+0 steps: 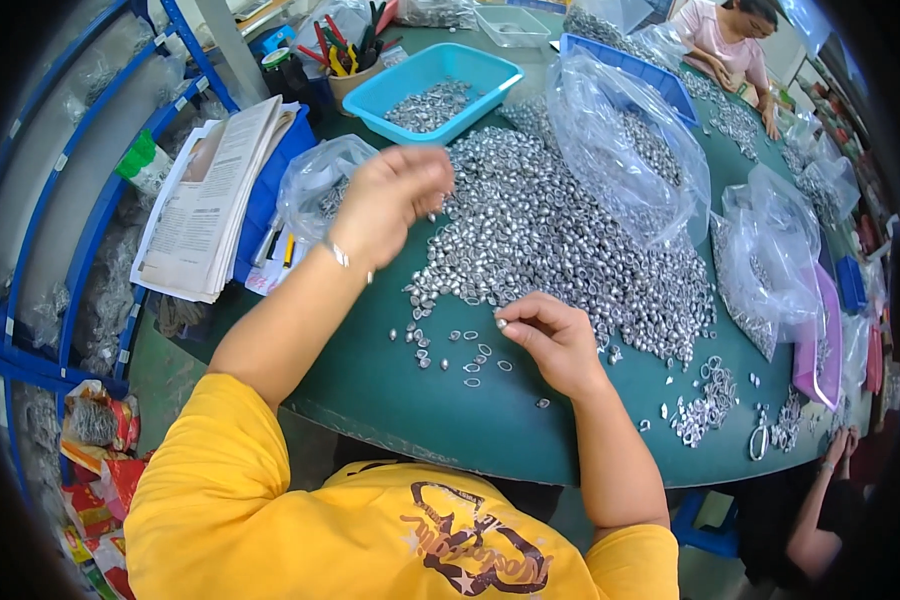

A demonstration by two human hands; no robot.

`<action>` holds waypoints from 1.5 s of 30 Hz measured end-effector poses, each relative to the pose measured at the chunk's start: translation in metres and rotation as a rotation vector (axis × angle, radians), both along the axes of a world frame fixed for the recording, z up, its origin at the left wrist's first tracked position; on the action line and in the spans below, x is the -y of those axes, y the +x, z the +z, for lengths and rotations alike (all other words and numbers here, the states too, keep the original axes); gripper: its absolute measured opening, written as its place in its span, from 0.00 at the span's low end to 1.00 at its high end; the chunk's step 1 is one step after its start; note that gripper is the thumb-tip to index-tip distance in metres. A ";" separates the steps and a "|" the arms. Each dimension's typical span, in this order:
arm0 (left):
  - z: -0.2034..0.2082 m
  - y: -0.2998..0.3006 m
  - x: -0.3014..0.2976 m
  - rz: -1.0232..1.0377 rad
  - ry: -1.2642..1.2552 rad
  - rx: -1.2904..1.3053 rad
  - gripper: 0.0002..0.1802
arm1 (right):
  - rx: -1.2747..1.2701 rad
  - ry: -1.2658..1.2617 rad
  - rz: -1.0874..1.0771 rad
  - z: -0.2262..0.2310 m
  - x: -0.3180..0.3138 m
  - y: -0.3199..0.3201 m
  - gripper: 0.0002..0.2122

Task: The person picks up metal links from a pile on the table and places them into smaller groups and plastic bags by hand.

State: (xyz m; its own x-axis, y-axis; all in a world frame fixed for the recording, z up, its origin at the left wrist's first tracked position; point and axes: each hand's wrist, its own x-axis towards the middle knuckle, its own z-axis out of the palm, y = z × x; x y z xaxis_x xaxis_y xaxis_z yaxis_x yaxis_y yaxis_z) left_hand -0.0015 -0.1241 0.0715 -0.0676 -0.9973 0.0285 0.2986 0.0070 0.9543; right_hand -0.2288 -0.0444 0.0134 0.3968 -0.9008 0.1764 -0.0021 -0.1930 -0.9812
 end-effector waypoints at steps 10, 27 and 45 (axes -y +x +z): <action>-0.039 -0.028 -0.087 -0.124 -0.706 0.749 0.11 | 0.104 0.218 0.137 -0.002 0.000 0.002 0.05; -0.050 -0.021 -0.099 -0.053 -0.650 0.696 0.09 | -0.308 -0.187 0.109 0.001 -0.007 0.009 0.06; -0.042 0.003 -0.082 -0.070 -0.002 0.216 0.06 | 0.656 0.574 0.167 0.026 0.001 -0.030 0.06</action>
State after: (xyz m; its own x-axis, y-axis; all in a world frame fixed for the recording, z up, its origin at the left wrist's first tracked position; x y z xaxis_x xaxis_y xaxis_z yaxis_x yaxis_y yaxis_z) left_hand 0.0020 -0.0416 0.0290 -0.1417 -0.9899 0.0077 0.0873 -0.0048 0.9962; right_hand -0.2587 -0.0456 0.0389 0.5086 -0.8597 -0.0468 0.5792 0.3818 -0.7203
